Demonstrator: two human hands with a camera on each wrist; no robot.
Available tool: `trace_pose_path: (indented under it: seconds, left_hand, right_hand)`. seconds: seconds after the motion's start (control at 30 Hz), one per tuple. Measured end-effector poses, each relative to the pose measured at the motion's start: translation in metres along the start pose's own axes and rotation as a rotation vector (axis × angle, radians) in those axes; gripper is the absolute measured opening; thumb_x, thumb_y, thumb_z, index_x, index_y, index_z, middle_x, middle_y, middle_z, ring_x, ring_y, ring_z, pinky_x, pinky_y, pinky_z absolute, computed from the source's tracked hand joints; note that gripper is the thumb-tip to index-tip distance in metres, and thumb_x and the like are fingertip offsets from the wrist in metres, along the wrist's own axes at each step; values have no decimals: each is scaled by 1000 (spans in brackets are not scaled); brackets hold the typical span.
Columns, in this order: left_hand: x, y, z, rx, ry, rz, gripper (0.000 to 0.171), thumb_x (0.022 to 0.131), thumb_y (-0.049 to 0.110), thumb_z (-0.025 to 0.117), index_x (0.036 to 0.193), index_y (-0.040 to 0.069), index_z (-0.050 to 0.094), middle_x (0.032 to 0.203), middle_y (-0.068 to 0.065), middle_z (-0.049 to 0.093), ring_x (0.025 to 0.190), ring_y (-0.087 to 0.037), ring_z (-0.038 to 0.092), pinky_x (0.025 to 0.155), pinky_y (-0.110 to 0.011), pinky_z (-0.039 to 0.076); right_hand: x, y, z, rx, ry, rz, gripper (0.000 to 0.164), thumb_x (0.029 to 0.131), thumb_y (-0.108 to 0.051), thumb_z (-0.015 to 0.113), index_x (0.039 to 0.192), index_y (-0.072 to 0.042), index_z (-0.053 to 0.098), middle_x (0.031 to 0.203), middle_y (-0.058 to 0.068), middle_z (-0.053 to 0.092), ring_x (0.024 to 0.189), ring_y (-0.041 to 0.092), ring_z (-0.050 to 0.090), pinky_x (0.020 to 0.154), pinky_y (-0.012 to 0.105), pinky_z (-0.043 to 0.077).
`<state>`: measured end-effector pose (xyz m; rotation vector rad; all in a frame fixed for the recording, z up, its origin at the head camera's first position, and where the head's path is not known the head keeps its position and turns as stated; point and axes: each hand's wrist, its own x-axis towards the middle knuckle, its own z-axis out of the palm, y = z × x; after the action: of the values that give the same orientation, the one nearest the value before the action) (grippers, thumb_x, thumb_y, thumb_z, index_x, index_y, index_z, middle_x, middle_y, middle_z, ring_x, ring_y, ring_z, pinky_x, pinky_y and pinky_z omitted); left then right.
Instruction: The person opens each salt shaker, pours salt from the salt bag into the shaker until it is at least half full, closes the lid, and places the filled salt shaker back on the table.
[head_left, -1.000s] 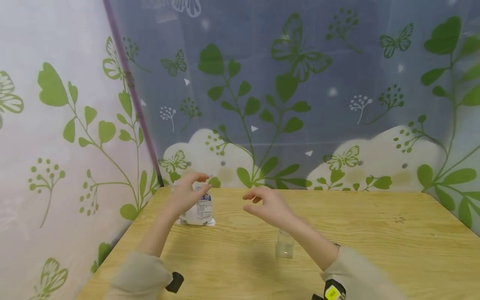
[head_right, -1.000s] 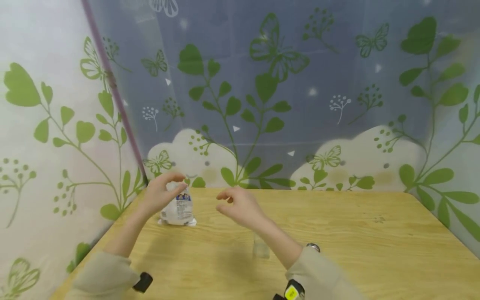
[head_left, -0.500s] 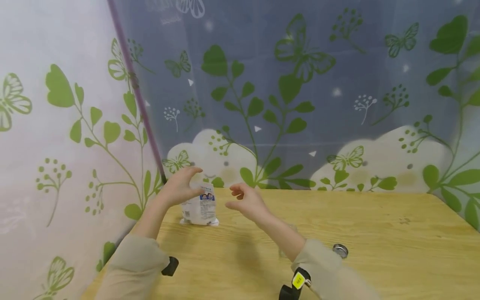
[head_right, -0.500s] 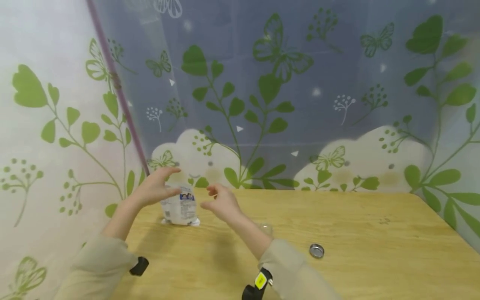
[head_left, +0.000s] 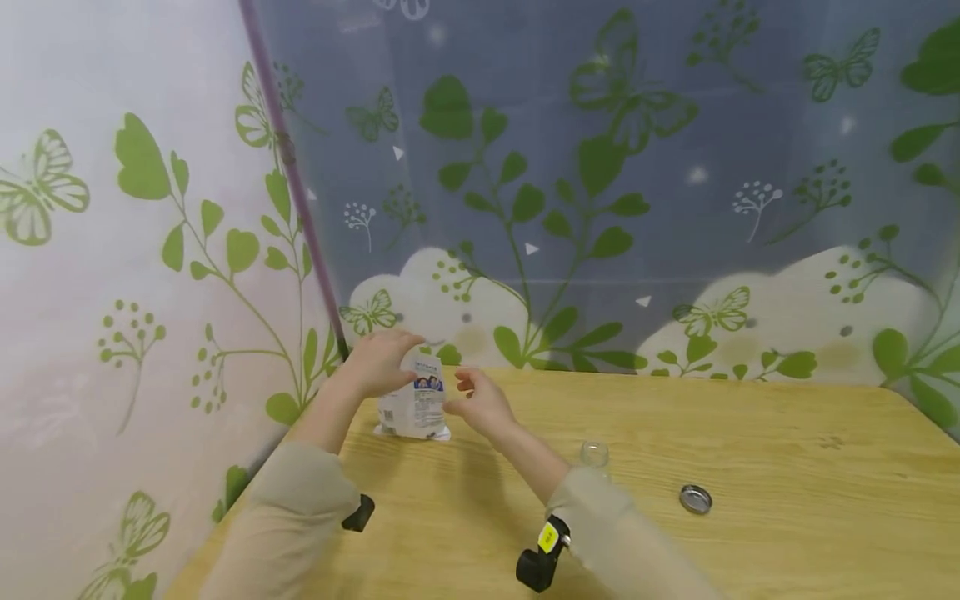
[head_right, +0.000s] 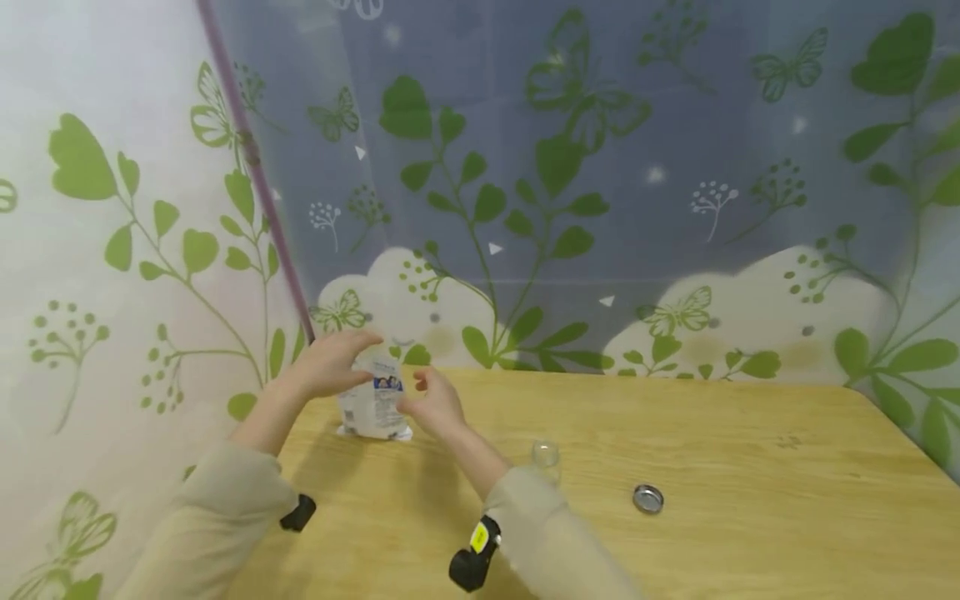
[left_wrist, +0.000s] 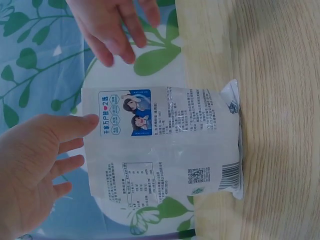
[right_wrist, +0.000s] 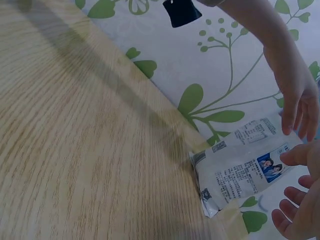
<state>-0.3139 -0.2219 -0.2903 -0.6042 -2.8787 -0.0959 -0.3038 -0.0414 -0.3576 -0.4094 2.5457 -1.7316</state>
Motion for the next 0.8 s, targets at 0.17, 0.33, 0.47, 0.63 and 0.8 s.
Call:
trace_pose_path:
  seconds: [0.17, 0.33, 0.47, 0.63, 0.8]
  left_hand:
    - [3, 5, 2, 55, 5, 18, 48, 82, 19, 70, 125, 4, 55, 122, -17, 56, 115, -36, 49, 97, -53, 33]
    - [4, 6, 4, 98, 26, 29, 35, 81, 14, 70, 114, 5, 61, 112, -14, 60, 106, -33, 54, 91, -48, 40]
    - [4, 7, 5, 119, 40, 51, 23, 82, 9, 67, 104, 5, 65, 101, -12, 63, 96, -30, 58, 83, -43, 46]
    - [4, 6, 8, 150, 61, 86, 7, 83, 6, 62, 88, 5, 68, 81, -7, 63, 76, -24, 61, 68, -35, 50]
    - [5, 5, 8, 167, 93, 118, 5, 83, 7, 63, 81, 8, 67, 74, -4, 63, 70, -22, 60, 63, -34, 49]
  right_hand:
    - [9, 11, 6, -63, -26, 5, 52, 78, -9, 70, 125, 4, 50, 117, 21, 55, 105, 36, 52, 83, 45, 46]
    - [15, 21, 13, -138, -45, -18, 50, 77, -8, 70, 121, 7, 51, 112, 23, 58, 102, 36, 55, 82, 44, 46]
    - [15, 30, 18, -132, -65, -21, 49, 77, -6, 69, 120, 8, 52, 109, 24, 58, 101, 36, 55, 81, 44, 46]
    - [14, 38, 23, -152, -108, -35, 49, 77, -8, 68, 122, 6, 52, 110, 23, 59, 100, 35, 55, 81, 44, 47]
    - [14, 42, 26, -158, -122, -56, 49, 78, -9, 67, 123, 4, 52, 110, 23, 58, 99, 35, 55, 77, 45, 47]
